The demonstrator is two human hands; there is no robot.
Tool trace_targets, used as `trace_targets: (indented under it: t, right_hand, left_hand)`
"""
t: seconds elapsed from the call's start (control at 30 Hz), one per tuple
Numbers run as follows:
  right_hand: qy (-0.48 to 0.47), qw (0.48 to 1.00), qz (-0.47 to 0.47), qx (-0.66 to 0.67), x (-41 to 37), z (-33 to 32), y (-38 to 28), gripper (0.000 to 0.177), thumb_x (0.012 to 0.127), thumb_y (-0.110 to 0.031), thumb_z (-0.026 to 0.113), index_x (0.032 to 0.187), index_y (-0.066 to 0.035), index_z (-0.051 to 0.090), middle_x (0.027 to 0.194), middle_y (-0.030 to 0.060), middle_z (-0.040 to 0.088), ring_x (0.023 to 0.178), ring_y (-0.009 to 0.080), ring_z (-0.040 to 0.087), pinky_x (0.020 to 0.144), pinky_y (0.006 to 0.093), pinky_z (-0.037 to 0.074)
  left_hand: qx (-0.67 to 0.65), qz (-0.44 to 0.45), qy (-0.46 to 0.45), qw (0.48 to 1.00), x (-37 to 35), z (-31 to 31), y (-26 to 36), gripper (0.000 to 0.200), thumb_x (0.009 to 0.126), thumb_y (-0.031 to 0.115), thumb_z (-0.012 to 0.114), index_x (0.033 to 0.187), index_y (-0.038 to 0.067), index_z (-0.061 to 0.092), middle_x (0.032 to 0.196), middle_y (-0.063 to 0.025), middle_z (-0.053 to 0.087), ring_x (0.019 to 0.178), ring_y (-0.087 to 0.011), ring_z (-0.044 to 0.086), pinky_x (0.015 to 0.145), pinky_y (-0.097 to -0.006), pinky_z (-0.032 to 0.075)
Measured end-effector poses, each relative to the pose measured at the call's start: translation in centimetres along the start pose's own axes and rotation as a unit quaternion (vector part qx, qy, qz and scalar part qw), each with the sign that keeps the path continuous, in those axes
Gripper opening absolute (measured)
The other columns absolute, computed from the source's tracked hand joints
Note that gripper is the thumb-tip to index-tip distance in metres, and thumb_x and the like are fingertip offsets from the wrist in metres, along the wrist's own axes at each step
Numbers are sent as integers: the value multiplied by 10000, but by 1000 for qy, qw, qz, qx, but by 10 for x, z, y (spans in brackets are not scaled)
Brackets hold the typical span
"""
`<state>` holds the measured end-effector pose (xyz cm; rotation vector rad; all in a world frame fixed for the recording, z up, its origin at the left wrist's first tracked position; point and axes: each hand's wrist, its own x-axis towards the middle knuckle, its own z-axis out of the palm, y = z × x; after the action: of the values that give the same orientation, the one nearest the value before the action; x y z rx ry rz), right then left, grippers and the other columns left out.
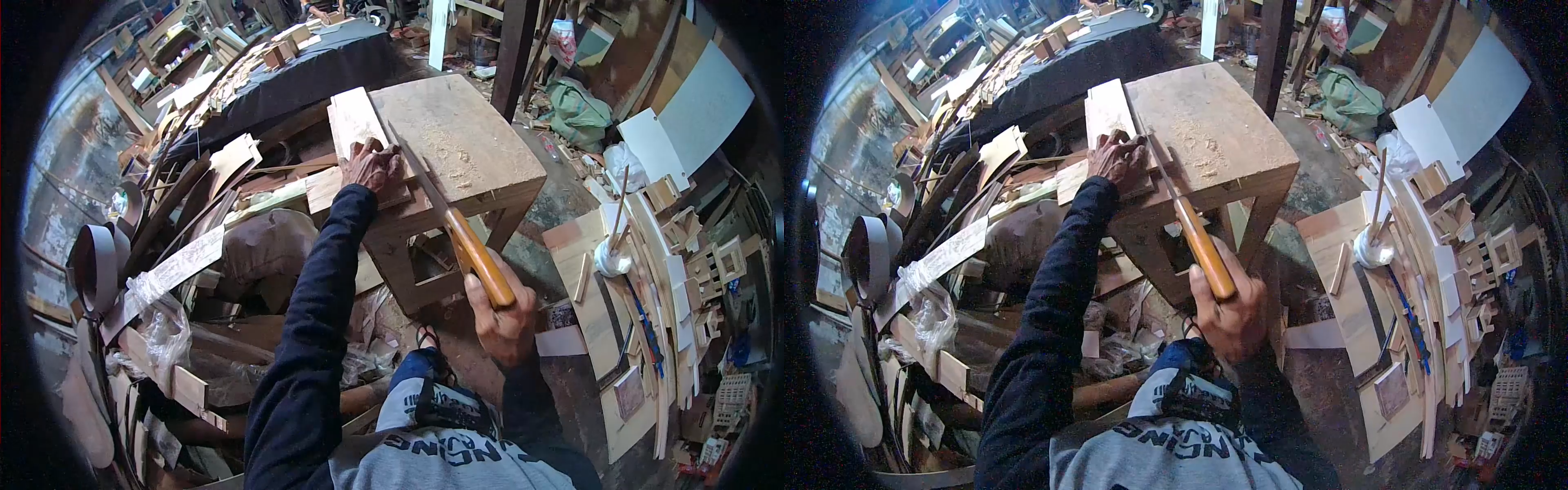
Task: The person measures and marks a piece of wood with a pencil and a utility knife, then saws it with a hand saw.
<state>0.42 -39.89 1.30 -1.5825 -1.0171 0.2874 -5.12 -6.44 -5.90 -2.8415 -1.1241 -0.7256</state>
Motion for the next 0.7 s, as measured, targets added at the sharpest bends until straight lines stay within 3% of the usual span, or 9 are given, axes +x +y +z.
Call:
trace_targets:
  t: [0.03, 0.1, 0.13, 0.2, 0.23, 0.3, 0.6, 0.63, 0.7]
  right_hand:
    - [2, 1000, 21, 1, 5, 5, 1, 344, 914, -167, 623, 1178, 52, 603, 929, 219, 679, 825, 279, 690, 752, 358, 527]
    - [4, 999, -31, -21, 8, 8, 12, 368, 913, -155, 615, 1225, 37, 586, 965, 241, 682, 847, 332, 704, 731, 372, 546]
    - [4, 998, -57, -33, 9, 8, 15, 382, 912, -149, 611, 1248, 29, 578, 983, 252, 684, 859, 358, 711, 720, 379, 556]
    - [-15, 999, -15, -41, -1, -3, 4, 377, 913, -141, 606, 1245, 35, 578, 990, 255, 682, 869, 355, 711, 732, 378, 556]
    - [-23, 999, 6, -46, -7, -8, 0, 375, 913, -137, 604, 1244, 37, 578, 993, 257, 682, 875, 353, 710, 738, 377, 556]
    - [-8, 998, -38, -54, -15, -10, 3, 370, 915, -135, 598, 1242, 37, 578, 1007, 258, 679, 881, 353, 709, 742, 381, 558]
    - [-31, 999, 5, -42, 11, 6, 12, 369, 914, -148, 600, 1226, 48, 580, 1038, 257, 674, 908, 375, 701, 745, 396, 564]
    - [-11, 998, -59, -33, 7, 2, 15, 370, 915, -151, 600, 1227, 48, 583, 1039, 256, 678, 915, 370, 704, 755, 398, 565]
    - [-12, 998, -39, -43, -7, -10, 10, 376, 913, -153, 604, 1229, 49, 582, 1038, 257, 679, 920, 370, 705, 761, 395, 564]
  left_hand:
    - [-5, 1, -7, 1000, 2, 8, -6, 313, 929, 367, 538, 1169, 255, 705, 1192, -44, 561, 1123, -297, 465, 905, -521, 419]
    - [-15, 1, -19, 1000, 7, 18, -16, 282, 916, 415, 550, 1121, 308, 712, 1247, -21, 525, 1198, -306, 450, 918, -625, 407]
    - [-11, 11, -9, 1000, 8, 16, -16, 298, 921, 389, 544, 1143, 279, 710, 1198, -36, 553, 1140, -302, 466, 910, -553, 416]
    - [-5, 29, 7, 1000, 5, 11, -12, 331, 930, 337, 531, 1186, 221, 704, 1101, -66, 608, 1022, -294, 497, 894, -409, 434]
    - [-2, 21, 5, 1000, 4, 8, -10, 331, 929, 341, 531, 1179, 216, 708, 1101, -68, 609, 1022, -293, 496, 899, -403, 431]
    - [1, 6, 3, 1000, 2, 6, -6, 332, 927, 349, 533, 1164, 208, 717, 1102, -70, 610, 1023, -291, 493, 909, -390, 426]
    - [6, -2, -1, 1000, 5, 5, -5, 325, 928, 387, 551, 1116, 203, 742, 1128, -55, 610, 1047, -285, 499, 875, -416, 452]
    - [1, -5, -3, 1000, 4, 3, -3, 327, 926, 393, 555, 1119, 204, 741, 1133, -54, 610, 1046, -284, 500, 876, -418, 453]
    - [-10, -24, -26, 999, 4, 0, -1, 307, 922, 429, 560, 1083, 247, 748, 1212, -16, 563, 1151, -280, 468, 932, -559, 404]
